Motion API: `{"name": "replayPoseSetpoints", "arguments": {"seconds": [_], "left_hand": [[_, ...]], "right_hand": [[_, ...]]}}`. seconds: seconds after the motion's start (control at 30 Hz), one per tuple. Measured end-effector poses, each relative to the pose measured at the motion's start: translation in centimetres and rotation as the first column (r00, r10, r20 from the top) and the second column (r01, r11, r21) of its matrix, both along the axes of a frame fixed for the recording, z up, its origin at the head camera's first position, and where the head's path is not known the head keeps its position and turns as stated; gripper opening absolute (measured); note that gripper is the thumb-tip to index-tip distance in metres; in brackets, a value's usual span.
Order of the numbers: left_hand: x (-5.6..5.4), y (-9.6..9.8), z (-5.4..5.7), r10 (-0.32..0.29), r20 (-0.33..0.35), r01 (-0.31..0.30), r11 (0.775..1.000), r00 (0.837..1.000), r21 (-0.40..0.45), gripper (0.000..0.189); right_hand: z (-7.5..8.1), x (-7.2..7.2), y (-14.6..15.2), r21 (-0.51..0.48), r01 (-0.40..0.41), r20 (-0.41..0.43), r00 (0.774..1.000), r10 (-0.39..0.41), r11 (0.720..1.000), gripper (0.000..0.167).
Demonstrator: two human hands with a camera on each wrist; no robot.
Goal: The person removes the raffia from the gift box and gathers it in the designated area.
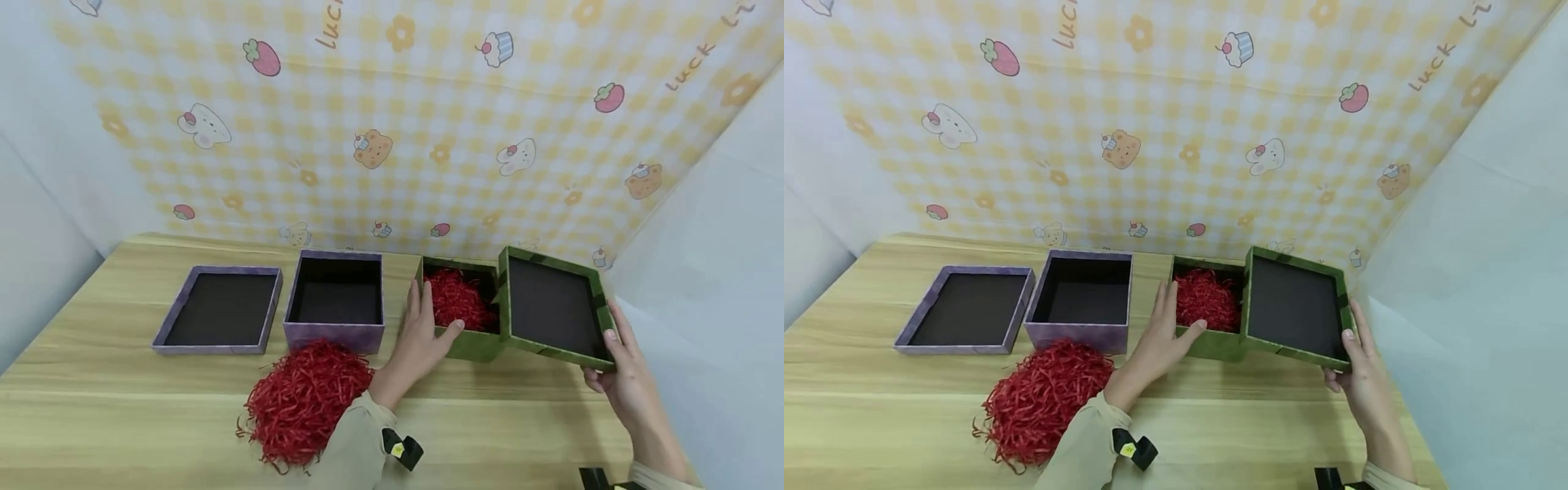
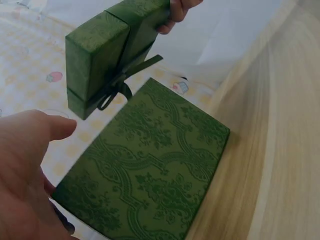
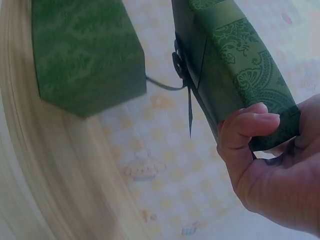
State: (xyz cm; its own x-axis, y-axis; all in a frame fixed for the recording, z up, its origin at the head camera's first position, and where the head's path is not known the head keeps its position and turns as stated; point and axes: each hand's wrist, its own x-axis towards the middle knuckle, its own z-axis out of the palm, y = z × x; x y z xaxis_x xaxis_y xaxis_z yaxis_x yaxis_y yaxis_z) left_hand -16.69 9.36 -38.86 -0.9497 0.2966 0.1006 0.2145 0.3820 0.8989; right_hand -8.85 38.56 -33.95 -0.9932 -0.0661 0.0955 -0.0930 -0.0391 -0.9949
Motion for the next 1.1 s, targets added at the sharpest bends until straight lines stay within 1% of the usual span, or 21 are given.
{"name": "replayPoseSetpoints", "arguments": {"seconds": [0.1, 0.17, 0.23, 0.33, 0.4, 0.47, 0.57, 0.63, 0.73, 0.8, 0.9, 0.97, 1.1], "left_hand": [[-0.2, -0.2, -0.3, 0.002, -0.033, -0.004, 0.998, 0.999, -0.070, 0.091], [-0.2, -0.4, -0.4, 0.001, -0.049, -0.005, 0.995, 0.999, -0.095, 0.093], [-0.3, -0.4, -0.5, -0.007, -0.062, 0.000, 0.993, 0.998, -0.116, 0.095], [-0.2, -0.2, -0.7, -0.019, -0.076, 0.008, 0.989, 0.997, -0.151, 0.096], [-0.2, -0.1, -0.8, -0.026, -0.085, 0.011, 0.985, 0.996, -0.171, 0.095], [-0.2, 0.0, -0.9, -0.025, -0.092, 0.008, 0.983, 0.995, -0.184, 0.094], [-0.2, 0.1, -0.9, -0.026, -0.094, 0.007, 0.981, 0.995, -0.194, 0.094], [-0.1, 0.1, -0.9, -0.028, -0.096, 0.008, 0.979, 0.995, -0.205, 0.094], [-0.1, 0.2, -0.8, -0.033, -0.096, 0.011, 0.976, 0.995, -0.215, 0.093], [-0.2, 0.2, -0.7, -0.035, -0.097, 0.013, 0.976, 0.995, -0.218, 0.093], [-0.2, 0.1, -0.7, -0.042, -0.087, 0.022, 0.976, 0.995, -0.217, 0.092], [-0.1, 0.0, -0.7, -0.046, -0.080, 0.028, 0.977, 0.996, -0.213, 0.092], [0.1, 0.0, -0.8, -0.055, -0.080, 0.036, 0.976, 0.995, -0.216, 0.091]], "right_hand": [[-0.4, -0.4, 0.9, -0.036, 0.015, -0.019, 1.000, -0.016, 0.999, 0.052], [-0.7, -0.7, 1.5, -0.051, 0.027, -0.021, 0.999, -0.029, 0.998, 0.053], [-1.1, -0.9, 2.1, -0.058, 0.049, -0.012, 0.999, -0.050, 0.997, 0.053], [-1.8, -1.3, 3.0, -0.053, 0.104, 0.020, 0.995, -0.103, 0.993, 0.054], [-2.2, -1.5, 3.5, -0.009, 0.154, 0.053, 0.987, -0.154, 0.988, 0.056], [-2.7, -1.7, 3.9, 0.060, 0.199, 0.093, 0.975, -0.204, 0.978, 0.060], [-3.3, -2.0, 4.3, 0.173, 0.233, 0.143, 0.955, -0.259, 0.957, 0.066], [-3.7, -2.1, 4.5, 0.221, 0.229, 0.160, 0.950, -0.267, 0.948, 0.068], [-4.4, -2.4, 4.7, 0.277, 0.209, 0.167, 0.951, -0.262, 0.938, 0.069], [-4.8, -2.5, 4.9, 0.324, 0.194, 0.190, 0.946, -0.264, 0.926, 0.070], [-5.3, -2.8, 5.0, 0.396, 0.159, 0.218, 0.940, -0.261, 0.904, 0.068], [-5.5, -2.8, 5.1, 0.408, 0.138, 0.227, 0.942, -0.246, 0.902, 0.062], [-6.1, -2.7, 5.4, 0.376, 0.121, 0.204, 0.956, -0.210, 0.919, 0.049]]}}
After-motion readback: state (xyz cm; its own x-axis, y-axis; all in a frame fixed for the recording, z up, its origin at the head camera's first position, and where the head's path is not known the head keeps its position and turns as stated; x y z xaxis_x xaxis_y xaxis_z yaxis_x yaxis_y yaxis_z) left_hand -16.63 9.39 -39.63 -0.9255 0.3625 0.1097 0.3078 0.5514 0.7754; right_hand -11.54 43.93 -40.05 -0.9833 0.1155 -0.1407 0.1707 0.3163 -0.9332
